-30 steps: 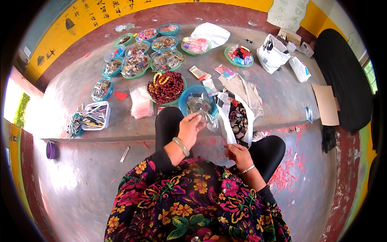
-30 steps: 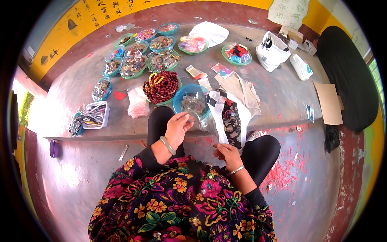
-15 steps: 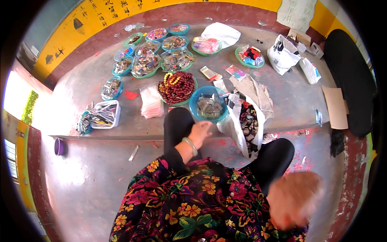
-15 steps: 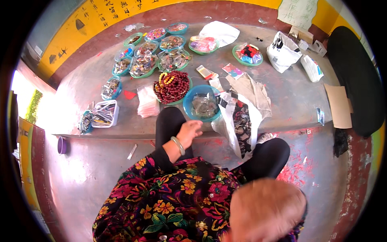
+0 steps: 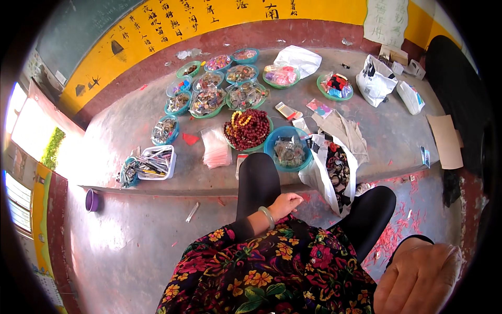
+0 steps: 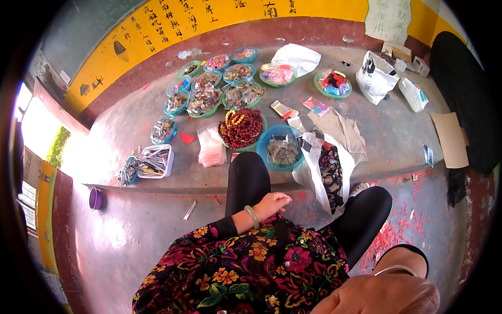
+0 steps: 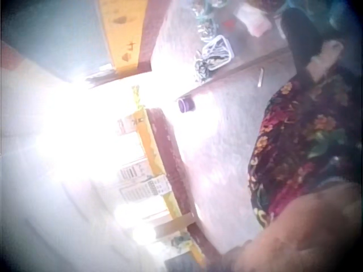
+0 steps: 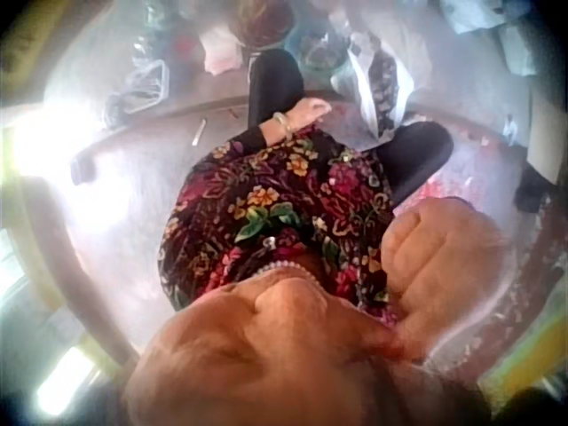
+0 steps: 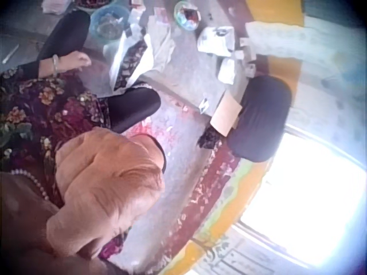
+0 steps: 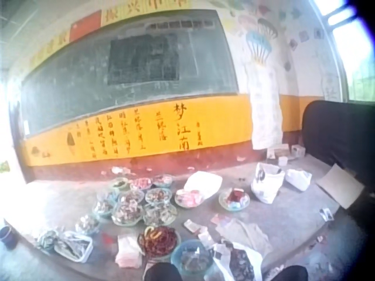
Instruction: The person sits cross-legged on the floor and repeatedly picks up small clear plastic bags containing beads. They open the bags, add beads, and seal them before placing them into a blue bowl. Various bowls of beads and packaging materials are arranged on the floor around them.
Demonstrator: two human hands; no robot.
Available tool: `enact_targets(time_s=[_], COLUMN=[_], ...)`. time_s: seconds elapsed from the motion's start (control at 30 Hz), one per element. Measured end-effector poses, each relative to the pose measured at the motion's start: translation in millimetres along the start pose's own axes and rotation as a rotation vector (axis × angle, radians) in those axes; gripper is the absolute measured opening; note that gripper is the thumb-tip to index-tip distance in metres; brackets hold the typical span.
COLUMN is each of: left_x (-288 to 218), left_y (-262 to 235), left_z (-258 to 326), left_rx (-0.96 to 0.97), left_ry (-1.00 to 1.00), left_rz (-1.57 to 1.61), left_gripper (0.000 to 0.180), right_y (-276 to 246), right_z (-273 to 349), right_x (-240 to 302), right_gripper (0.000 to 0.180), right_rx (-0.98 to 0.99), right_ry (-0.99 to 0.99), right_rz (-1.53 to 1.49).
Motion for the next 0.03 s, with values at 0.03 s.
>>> enact_targets(time_s=[0.03], left_x=[6.4], left_y=[-0.2], left_z=[-1.6], left_rx=[0.002], left_ry=[0.030], left_rz=[0.023], left_gripper=[0.030], right_y=[-2.1], right_z=[0.1], right_x=[-0.7], right_gripper=[0.017], right_rx=[0.016], right_ry=[0.000], right_rz=[-0.011])
Point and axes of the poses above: each hand's wrist, its own z-axis away from the middle knuckle, its own y-axis out of the palm, x = y × z, the point moved 1 cm from there along -z, towards the middle knuckle, and after that the axes turned 4 degrees about -y, right-handed, at the moved point
